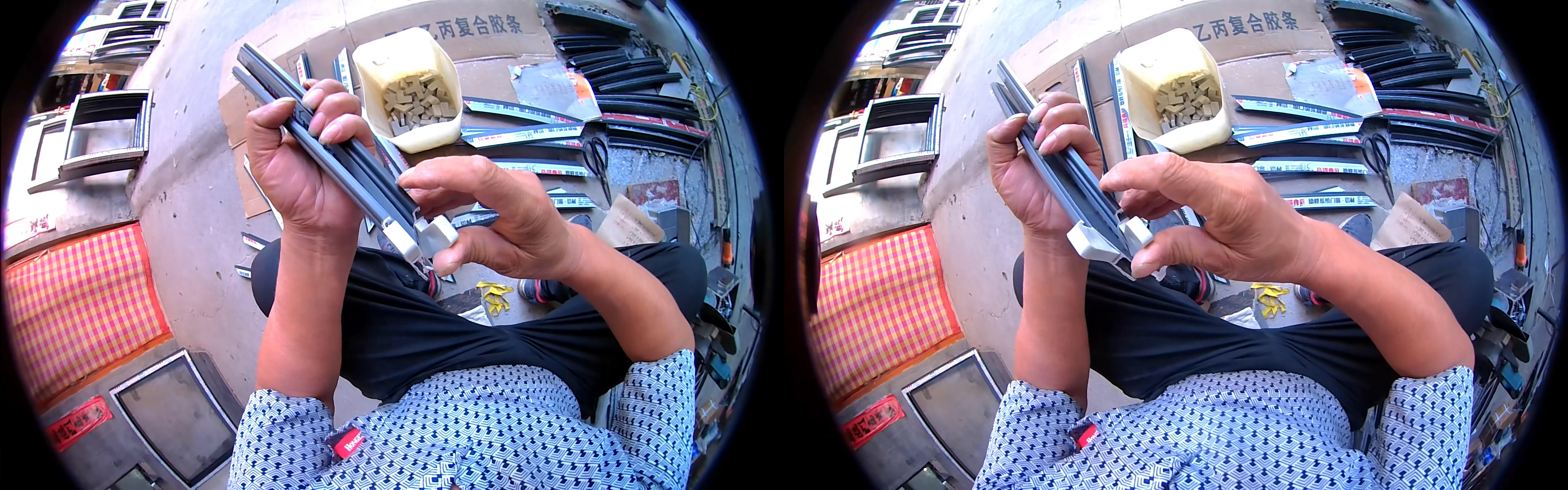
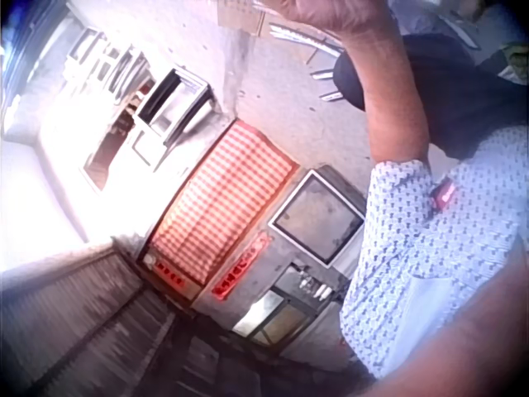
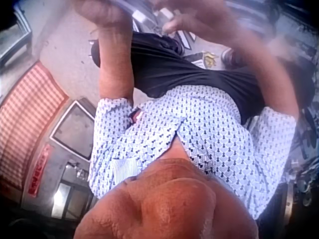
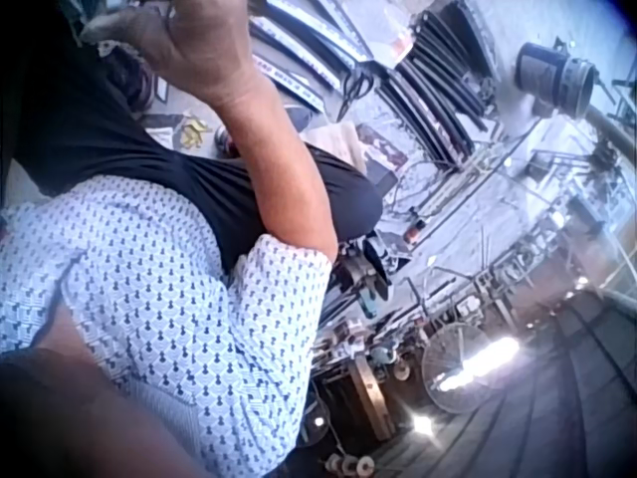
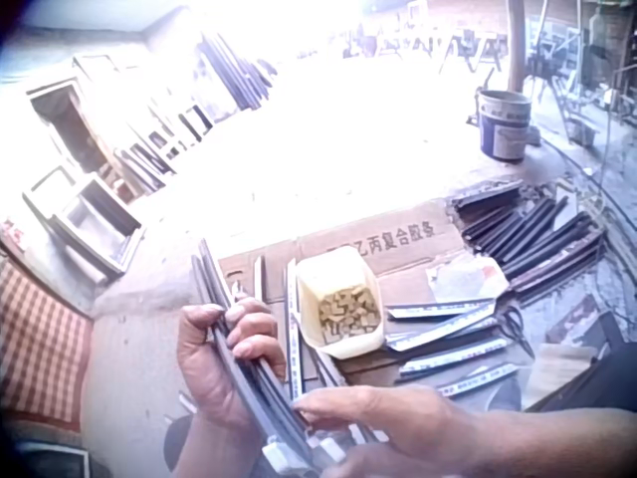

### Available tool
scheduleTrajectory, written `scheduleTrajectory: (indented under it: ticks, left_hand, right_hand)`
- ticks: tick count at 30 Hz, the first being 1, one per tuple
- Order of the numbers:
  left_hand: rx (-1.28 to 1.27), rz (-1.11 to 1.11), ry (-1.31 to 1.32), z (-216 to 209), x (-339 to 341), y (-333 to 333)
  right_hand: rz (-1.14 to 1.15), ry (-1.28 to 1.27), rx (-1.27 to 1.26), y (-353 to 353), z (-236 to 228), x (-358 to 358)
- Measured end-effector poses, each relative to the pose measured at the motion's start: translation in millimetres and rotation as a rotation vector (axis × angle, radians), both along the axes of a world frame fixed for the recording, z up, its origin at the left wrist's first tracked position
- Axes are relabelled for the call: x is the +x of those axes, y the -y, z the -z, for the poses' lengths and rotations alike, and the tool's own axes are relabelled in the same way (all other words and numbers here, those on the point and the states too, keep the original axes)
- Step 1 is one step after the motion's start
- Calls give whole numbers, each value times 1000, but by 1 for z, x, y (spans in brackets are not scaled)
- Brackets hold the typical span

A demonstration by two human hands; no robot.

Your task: The person sits on the floor and organizes long strips of window seal material. They pick up a black rubber seal and a metal frame, then insert the seal into the frame's groove by hand. The person continues to align and fit the seal into the frame, ensuring it is seated correctly.

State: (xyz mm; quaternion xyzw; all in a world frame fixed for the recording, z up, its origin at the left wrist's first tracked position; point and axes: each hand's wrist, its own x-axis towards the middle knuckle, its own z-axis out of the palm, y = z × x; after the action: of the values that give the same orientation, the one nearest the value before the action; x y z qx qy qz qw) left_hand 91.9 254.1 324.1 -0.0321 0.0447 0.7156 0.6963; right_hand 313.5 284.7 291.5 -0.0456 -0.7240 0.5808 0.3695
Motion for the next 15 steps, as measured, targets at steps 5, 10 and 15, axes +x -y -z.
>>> scheduleTrajectory:
  ticks: [5, 10, 15]
  left_hand:
    - [-21, 29, -3, 3, 3, -2]
    - [1, 12, -72, 6, 0, -4]
    - [52, -59, -484, -4, 7, -1]
  right_hand:
    - [-38, 59, -20, -3, 5, 3]
    - [-30, 104, -68, -7, 6, 5]
    - [-57, 301, -70, -18, 4, 16]
